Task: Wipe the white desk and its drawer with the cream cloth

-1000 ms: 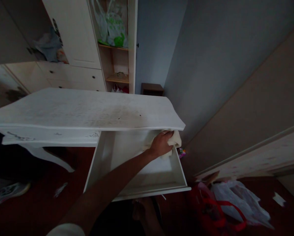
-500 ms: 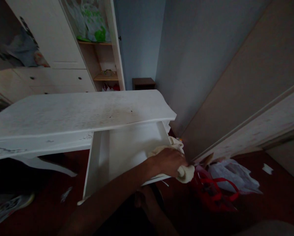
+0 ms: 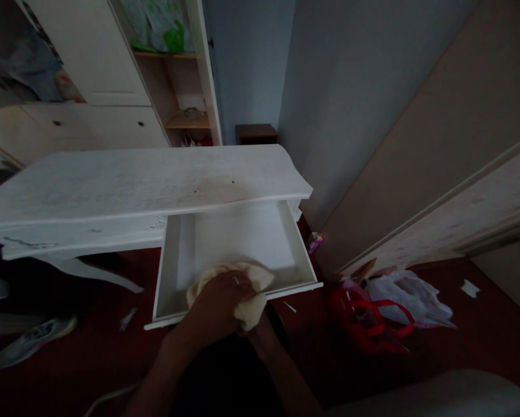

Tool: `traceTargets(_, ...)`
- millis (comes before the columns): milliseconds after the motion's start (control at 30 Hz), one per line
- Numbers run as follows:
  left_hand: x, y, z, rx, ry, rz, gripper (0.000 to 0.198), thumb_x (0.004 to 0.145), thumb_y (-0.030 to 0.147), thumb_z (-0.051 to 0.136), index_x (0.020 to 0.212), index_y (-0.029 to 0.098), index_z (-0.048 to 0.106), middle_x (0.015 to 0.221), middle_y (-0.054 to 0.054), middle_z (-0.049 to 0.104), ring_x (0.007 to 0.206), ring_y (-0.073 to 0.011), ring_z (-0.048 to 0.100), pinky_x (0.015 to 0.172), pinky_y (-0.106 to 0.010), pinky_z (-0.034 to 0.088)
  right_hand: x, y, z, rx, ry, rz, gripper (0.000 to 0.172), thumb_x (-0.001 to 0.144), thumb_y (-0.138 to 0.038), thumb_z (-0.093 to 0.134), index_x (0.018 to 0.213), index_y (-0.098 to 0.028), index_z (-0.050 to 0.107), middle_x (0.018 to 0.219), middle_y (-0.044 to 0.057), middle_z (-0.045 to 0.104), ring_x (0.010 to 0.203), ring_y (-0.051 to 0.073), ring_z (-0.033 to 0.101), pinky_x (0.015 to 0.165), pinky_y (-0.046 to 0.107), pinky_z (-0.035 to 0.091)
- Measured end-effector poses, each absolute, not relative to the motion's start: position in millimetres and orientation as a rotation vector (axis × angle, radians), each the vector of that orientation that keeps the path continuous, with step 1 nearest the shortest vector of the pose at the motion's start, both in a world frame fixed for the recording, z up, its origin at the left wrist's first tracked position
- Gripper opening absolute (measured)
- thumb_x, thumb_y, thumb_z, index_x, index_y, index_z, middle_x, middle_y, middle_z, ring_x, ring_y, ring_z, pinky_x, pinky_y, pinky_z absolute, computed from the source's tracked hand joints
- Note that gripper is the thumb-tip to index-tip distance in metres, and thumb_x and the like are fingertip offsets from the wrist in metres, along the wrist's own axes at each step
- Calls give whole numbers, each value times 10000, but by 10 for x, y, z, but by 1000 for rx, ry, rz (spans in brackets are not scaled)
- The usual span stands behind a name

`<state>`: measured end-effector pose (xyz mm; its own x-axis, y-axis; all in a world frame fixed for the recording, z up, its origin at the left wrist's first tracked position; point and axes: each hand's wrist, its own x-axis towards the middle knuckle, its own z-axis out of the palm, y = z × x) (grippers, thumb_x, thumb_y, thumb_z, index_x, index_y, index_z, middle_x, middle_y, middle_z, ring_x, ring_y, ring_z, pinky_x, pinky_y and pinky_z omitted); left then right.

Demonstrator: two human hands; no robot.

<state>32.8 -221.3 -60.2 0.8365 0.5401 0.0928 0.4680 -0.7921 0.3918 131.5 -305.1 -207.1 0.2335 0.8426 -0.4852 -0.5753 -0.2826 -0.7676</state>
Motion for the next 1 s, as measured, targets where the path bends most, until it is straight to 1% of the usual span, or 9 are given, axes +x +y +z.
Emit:
traceTargets(100, -105, -2223, -657, 2674, 909, 353, 543, 611, 63, 568, 1063, 305, 748, 1166, -50, 741, 1134, -284, 655, 1015, -458, 495, 1378, -3061, -2060, -1128, -363, 1533, 384, 725, -549, 694, 663, -171, 661, 478, -34, 498, 487, 114, 448, 500, 240, 356)
traceTargets(200, -370, -2213, -642, 2669, 1018, 419, 563, 615, 61, 556, 1089, 298, 745, 1161, -59, 742, 1109, -283, 665, 996, -462, 509, 1418, -3074, -2058, -1053, -356, 1570, 361, 713, -517, 713, 705, -156, 695, 528, -29, 553, 463, 91, 426, 489, 235, 343)
traceTargets(300, -529, -2190, -618, 2666, 1018, 544, 478, 690, 110, 575, 1105, 284, 738, 1176, -75, 731, 1097, -270, 670, 984, -440, 522, 1431, -3091, -2067, -1053, -341, 1560, 382, 697, -543, 745, 716, -163, 705, 557, -25, 583, 464, 88, 430, 492, 239, 347)
traceTargets(400, -671, -2126, -683, 2676, 991, 743, 417, 771, 171, 592, 1148, 298, 717, 1206, -77, 717, 1127, -265, 658, 1012, -445, 514, 1444, -3106, -2068, -1054, -342, 1577, 419, 691, -583, 751, 728, -167, 717, 512, -38, 542, 463, 91, 419, 502, 244, 351)
traceTargets(533, -845, -1897, -831, 2660, 970, 966, 476, 777, 219, 632, 1247, 285, 665, 1251, -100, 691, 1205, -284, 617, 1030, -457, 509, 1472, -3118, -2060, -1054, -375, 1584, 431, 697, -595, 756, 739, -168, 726, 477, -51, 493, 459, 94, 396, 515, 257, 359)
traceTargets(633, -881, -1618, -839, 2631, 974, 1031, 495, 778, 254, 627, 1273, 264, 646, 1252, -104, 686, 1184, -270, 627, 998, -449, 531, 1481, -3124, -2095, -1075, -356, 1584, 433, 695, -601, 768, 742, -173, 722, 501, -47, 499, 475, 95, 391, 529, 265, 369)
traceTargets(800, -758, -1066, -714, 2602, 1018, 977, 450, 775, 266, 600, 1216, 212, 667, 1220, -95, 702, 1165, -246, 632, 1000, -419, 526, 1460, -3125, -2225, -1119, -323, 1551, 456, 676, -651, 756, 693, -200, 695, 482, -42, 456, 465, 112, 375, 497, 284, 348)
traceTargets(900, -667, -783, -660, 2556, 1069, 1019, 464, 709, 243, 623, 1167, 189, 679, 1195, -102, 714, 1142, -257, 645, 998, -416, 521, 1456, -3113, -2266, -1118, -345, 1547, 459, 671, -667, 754, 702, -213, 700, 494, -41, 458, 456, 113, 373, 491, 289, 351)
traceTargets(1000, -578, -619, -583, 2470, 1085, 1161, 438, 646, 201, 602, 1073, 195, 700, 1129, -84, 735, 1054, -250, 678, 948, -403, 540, 1478, -3096, -2313, -1100, -400, 1562, 474, 626, -664, 790, 665, -200, 701, 450, -42, 437, 426, 108, 364, 471, 289, 345)
